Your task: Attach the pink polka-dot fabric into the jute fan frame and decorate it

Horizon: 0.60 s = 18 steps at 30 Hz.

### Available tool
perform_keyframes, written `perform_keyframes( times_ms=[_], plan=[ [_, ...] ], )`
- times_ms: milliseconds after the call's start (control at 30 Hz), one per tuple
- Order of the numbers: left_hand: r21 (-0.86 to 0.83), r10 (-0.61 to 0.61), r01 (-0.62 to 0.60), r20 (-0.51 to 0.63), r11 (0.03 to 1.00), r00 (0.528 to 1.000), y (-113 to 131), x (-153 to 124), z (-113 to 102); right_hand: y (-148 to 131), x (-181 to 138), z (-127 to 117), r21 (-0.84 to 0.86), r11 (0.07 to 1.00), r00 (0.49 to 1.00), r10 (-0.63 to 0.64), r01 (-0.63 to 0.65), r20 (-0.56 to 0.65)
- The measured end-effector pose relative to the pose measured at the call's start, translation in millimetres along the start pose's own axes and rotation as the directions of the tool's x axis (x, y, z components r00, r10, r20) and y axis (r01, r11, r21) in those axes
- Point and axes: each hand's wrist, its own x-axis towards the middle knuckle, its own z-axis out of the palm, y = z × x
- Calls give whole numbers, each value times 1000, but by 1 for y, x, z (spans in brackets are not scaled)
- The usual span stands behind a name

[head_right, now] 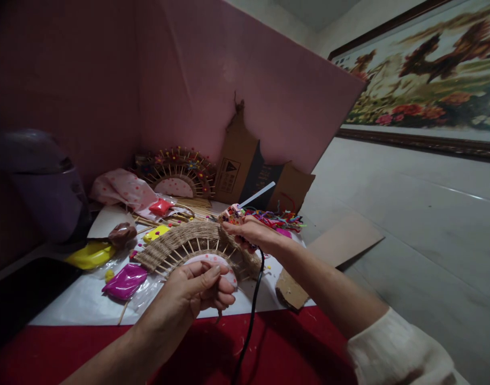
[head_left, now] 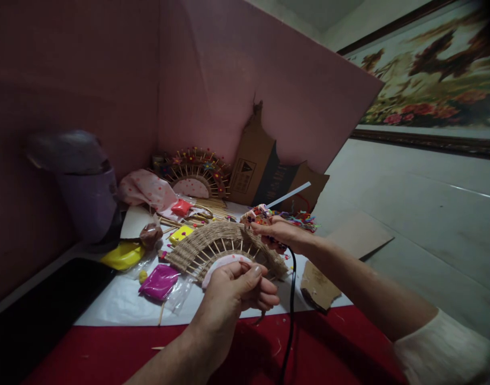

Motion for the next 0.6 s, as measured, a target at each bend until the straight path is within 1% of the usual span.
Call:
perform_keyframes(
  times_ms=[100, 200, 267, 500, 600],
  plan=[
    [4, 0, 0, -3, 1000, 1000, 0, -1, 0, -1, 0, 2, -66, 998, 1000, 6, -7, -16],
    [-3, -2, 2, -6, 1000, 1000, 1, -2, 1, -3, -1, 5, -168, 986, 998, -1, -10, -60],
    [-4, 3, -3, -7, 1000, 1000, 1, -2, 2, -4, -1, 7, -201, 980, 997, -14, -2, -80],
    [13, 6, -6, 6, 1000, 1000, 2, -2, 1, -5, 2, 8, -194, 981, 998, -15, 2, -65],
    [19, -6, 6, 17, 1000, 1000, 3, -2, 0, -3, 5, 7, -197, 980, 997, -8, -7, -77]
  ],
)
